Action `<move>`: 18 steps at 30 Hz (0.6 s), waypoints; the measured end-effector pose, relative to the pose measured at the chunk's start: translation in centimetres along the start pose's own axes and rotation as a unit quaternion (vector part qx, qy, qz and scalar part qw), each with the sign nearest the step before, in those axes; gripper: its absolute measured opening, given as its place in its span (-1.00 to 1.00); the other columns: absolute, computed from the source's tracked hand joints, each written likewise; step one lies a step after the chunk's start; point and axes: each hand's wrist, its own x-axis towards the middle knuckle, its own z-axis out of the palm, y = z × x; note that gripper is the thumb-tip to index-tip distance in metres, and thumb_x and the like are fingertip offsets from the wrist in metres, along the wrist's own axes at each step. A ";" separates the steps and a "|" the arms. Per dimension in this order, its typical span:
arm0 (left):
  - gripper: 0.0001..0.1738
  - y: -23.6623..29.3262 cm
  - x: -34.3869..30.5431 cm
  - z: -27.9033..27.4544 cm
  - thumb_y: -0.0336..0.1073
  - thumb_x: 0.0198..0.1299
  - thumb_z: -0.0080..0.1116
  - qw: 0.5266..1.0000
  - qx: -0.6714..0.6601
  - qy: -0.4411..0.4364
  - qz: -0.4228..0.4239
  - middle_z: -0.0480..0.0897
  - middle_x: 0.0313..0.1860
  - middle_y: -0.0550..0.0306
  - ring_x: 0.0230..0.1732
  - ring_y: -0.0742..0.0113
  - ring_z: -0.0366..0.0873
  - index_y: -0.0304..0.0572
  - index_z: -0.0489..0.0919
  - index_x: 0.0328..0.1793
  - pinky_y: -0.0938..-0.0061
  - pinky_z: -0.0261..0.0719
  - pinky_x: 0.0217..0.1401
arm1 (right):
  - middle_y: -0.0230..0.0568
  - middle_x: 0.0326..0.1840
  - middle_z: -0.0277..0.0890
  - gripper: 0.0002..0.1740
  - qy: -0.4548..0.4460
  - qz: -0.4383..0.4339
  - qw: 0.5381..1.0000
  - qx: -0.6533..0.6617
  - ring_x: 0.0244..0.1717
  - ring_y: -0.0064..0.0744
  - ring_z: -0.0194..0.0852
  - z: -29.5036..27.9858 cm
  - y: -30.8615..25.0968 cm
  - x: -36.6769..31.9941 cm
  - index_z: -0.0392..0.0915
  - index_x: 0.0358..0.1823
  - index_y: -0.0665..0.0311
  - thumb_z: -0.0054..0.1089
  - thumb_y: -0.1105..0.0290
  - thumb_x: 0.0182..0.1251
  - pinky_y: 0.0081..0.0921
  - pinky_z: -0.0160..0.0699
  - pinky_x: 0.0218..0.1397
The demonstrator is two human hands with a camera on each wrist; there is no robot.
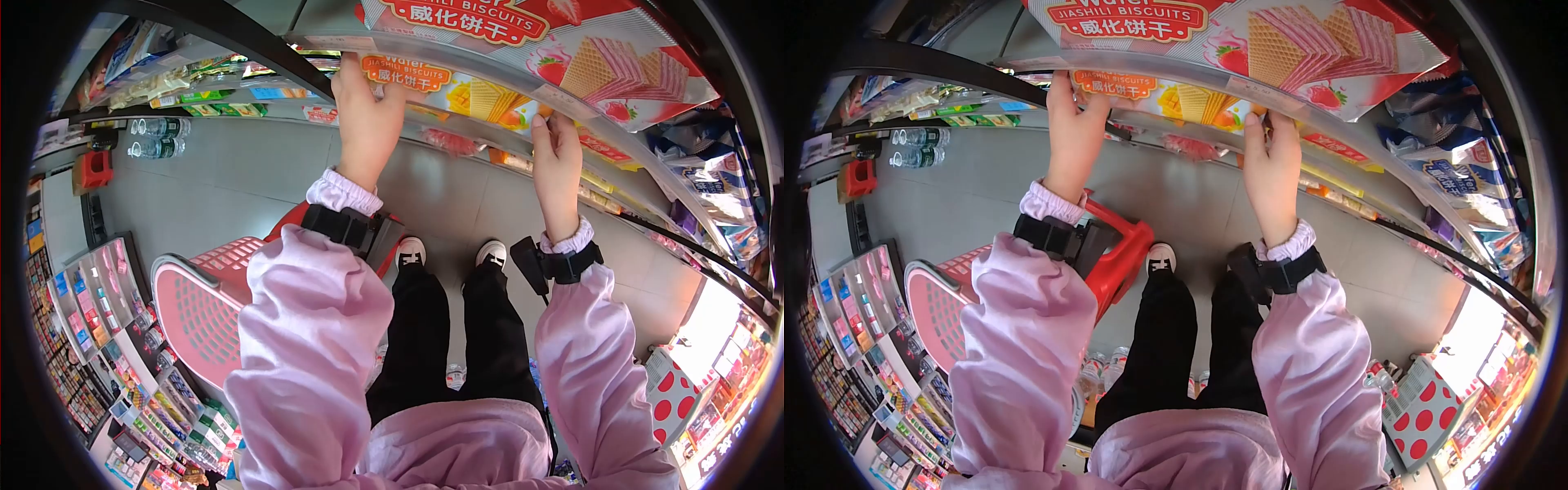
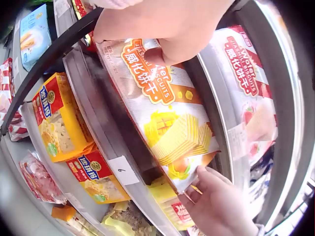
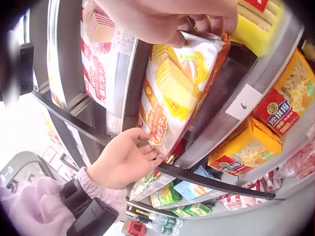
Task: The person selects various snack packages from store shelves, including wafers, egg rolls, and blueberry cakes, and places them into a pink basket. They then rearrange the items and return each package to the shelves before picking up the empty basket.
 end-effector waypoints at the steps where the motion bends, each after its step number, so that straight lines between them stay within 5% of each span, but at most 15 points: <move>1: -0.37 -0.1 -0.2 -0.1 -0.44 -0.08 0.05 1.000 -0.010 0.006 -0.026 0.41 -0.05 -0.29 -0.05 -0.17 0.34 -0.48 0.20 0.19 0.19 0.32 0.04 | -0.17 -0.30 0.42 -0.73 0.009 -0.011 1.000 -0.005 -0.32 -0.44 0.31 -0.3 -0.4 -0.4 0.37 -0.05 0.41 0.00 0.40 0.29 -0.53 0.34 -0.16; 5: -0.46 0.0 -2.0 -1.5 -0.42 -0.08 0.04 0.996 -0.043 -0.051 -0.053 0.45 -0.17 -0.33 -0.12 -0.26 0.35 -0.47 0.26 0.10 0.14 0.35 -0.02 | -0.21 -0.34 0.37 -0.79 0.003 -0.018 1.000 -0.003 -0.31 -0.48 0.28 -1.7 -1.3 -2.7 0.35 -0.13 0.43 0.02 0.43 0.28 -0.54 0.32 -0.15; 11: -0.51 2.8 -6.5 -5.2 -0.39 -0.05 0.02 0.974 0.057 -0.179 -0.125 0.45 -0.14 -0.34 -0.07 -0.29 0.34 -0.42 0.31 0.06 0.08 0.34 0.00 | -0.30 -0.54 0.22 -0.85 -0.043 0.058 0.997 -0.033 -0.52 -0.57 0.13 -4.7 -2.6 -9.1 0.29 -0.25 0.35 0.03 0.45 0.28 -0.60 0.23 -0.44; 18: -0.43 6.3 -13.4 -11.8 -0.41 0.00 0.07 0.933 -0.044 -0.287 -0.212 0.45 -0.06 -0.21 0.00 -0.04 0.41 -0.41 0.25 0.18 0.30 0.38 0.05 | -0.46 -0.60 0.17 -0.89 -0.126 0.200 0.971 0.027 -0.58 -0.73 0.10 -10.4 -6.2 -15.7 0.32 -0.29 0.33 0.06 0.49 0.24 -0.69 0.13 -0.56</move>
